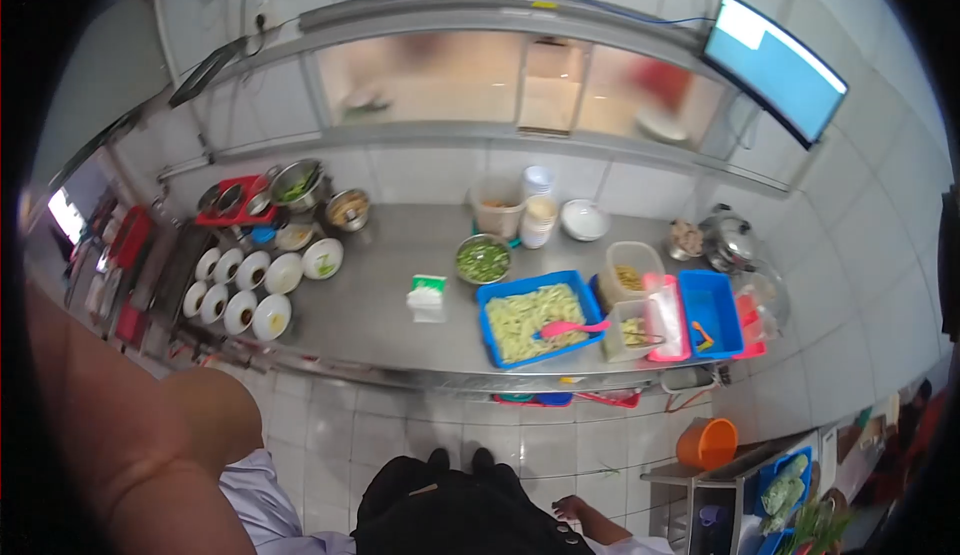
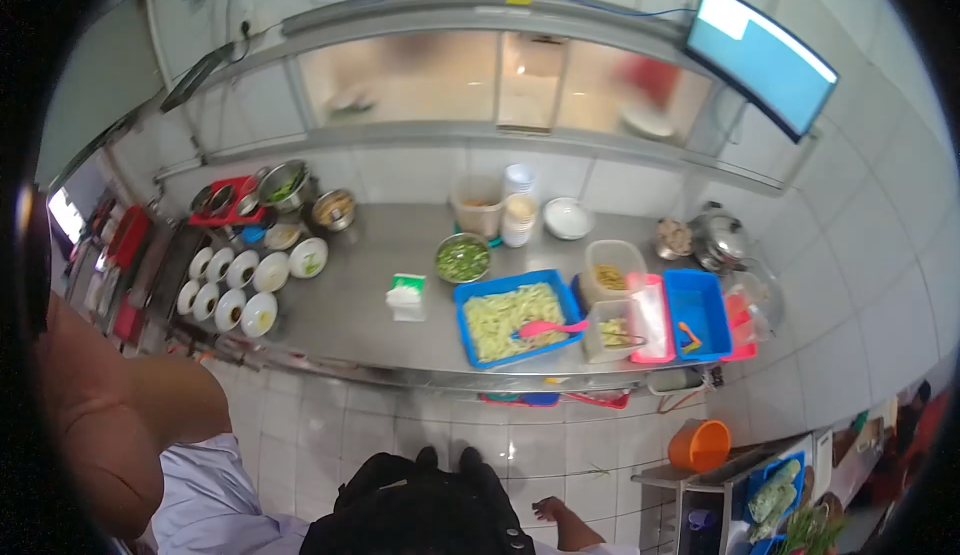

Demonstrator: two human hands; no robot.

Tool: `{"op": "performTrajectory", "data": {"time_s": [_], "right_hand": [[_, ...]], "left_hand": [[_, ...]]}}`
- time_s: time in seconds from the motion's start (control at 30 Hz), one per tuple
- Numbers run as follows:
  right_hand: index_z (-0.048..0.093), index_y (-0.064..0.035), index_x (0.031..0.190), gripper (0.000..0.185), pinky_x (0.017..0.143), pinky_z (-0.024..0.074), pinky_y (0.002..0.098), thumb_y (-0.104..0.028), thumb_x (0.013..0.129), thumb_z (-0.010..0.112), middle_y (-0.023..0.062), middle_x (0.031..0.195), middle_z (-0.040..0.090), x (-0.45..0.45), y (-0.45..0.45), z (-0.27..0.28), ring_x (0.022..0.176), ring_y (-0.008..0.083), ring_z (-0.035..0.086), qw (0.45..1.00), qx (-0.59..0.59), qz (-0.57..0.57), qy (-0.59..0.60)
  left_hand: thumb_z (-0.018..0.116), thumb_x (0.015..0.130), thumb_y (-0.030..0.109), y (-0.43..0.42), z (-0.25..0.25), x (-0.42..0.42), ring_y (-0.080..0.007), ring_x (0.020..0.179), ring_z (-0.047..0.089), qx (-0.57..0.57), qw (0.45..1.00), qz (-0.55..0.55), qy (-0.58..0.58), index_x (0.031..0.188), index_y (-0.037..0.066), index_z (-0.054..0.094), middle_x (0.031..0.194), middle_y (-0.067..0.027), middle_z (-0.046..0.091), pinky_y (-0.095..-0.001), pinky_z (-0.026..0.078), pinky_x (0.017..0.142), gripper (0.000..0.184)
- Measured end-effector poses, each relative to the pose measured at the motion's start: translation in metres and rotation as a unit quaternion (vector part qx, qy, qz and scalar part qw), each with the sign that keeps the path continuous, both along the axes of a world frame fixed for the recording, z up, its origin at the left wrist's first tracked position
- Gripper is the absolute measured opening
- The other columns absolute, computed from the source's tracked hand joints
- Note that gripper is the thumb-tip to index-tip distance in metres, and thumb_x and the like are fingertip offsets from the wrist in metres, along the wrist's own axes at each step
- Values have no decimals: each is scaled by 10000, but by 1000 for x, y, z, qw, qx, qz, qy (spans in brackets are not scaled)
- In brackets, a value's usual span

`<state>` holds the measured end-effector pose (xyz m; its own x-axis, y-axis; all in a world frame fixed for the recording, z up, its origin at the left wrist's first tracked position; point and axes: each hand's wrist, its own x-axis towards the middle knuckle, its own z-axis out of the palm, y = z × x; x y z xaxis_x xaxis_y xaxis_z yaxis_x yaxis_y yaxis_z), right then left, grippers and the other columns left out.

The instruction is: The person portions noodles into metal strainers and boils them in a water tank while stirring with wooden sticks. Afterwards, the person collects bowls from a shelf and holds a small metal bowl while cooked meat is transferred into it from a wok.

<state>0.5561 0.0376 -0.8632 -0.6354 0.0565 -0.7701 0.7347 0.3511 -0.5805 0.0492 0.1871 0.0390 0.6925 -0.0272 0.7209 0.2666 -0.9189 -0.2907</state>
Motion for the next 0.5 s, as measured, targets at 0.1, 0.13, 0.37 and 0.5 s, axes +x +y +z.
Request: {"op": "performTrajectory", "data": {"time_s": [0.1, 0.13, 0.37, 0.5], "right_hand": [[623, -124, 1306, 373, 897, 519, 339, -249, 955, 618, 46, 1271, 651, -22, 52, 19, 1132, 153, 609, 991, -15, -104, -87], [635, -100, 1293, 337, 728, 575, 340, -240, 987, 608, 79, 1115, 717, -35, 65, 37, 935, 163, 704, 968, -21, -200, -149], [692, -8, 1194, 348, 735, 596, 383, -209, 913, 654, 144, 960, 740, -134, 174, 91, 841, 235, 732, 942, 8, -336, 7], [720, 31, 1082, 338, 694, 594, 370, -273, 992, 603, 142, 900, 726, -212, 187, 81, 775, 215, 713, 972, -4, -226, 65]], "left_hand": [[582, 997, 467, -18, -5, -17, -342, 1490, 319, -16, 1000, 25, -2, 1635, 203, -44, 1693, -128, 96, -472, 328, 1209, 932], [583, 997, 467, -26, -9, -26, -342, 1490, 318, -20, 999, 30, -9, 1635, 203, -43, 1693, -128, 95, -472, 327, 1209, 932], [583, 996, 471, -112, -35, -116, -342, 1492, 315, -67, 994, 59, -57, 1636, 204, -39, 1694, -127, 89, -473, 324, 1210, 931], [583, 996, 472, -181, -70, -191, -342, 1493, 313, -99, 988, 45, -114, 1636, 204, -37, 1695, -127, 86, -474, 322, 1210, 931]]}}
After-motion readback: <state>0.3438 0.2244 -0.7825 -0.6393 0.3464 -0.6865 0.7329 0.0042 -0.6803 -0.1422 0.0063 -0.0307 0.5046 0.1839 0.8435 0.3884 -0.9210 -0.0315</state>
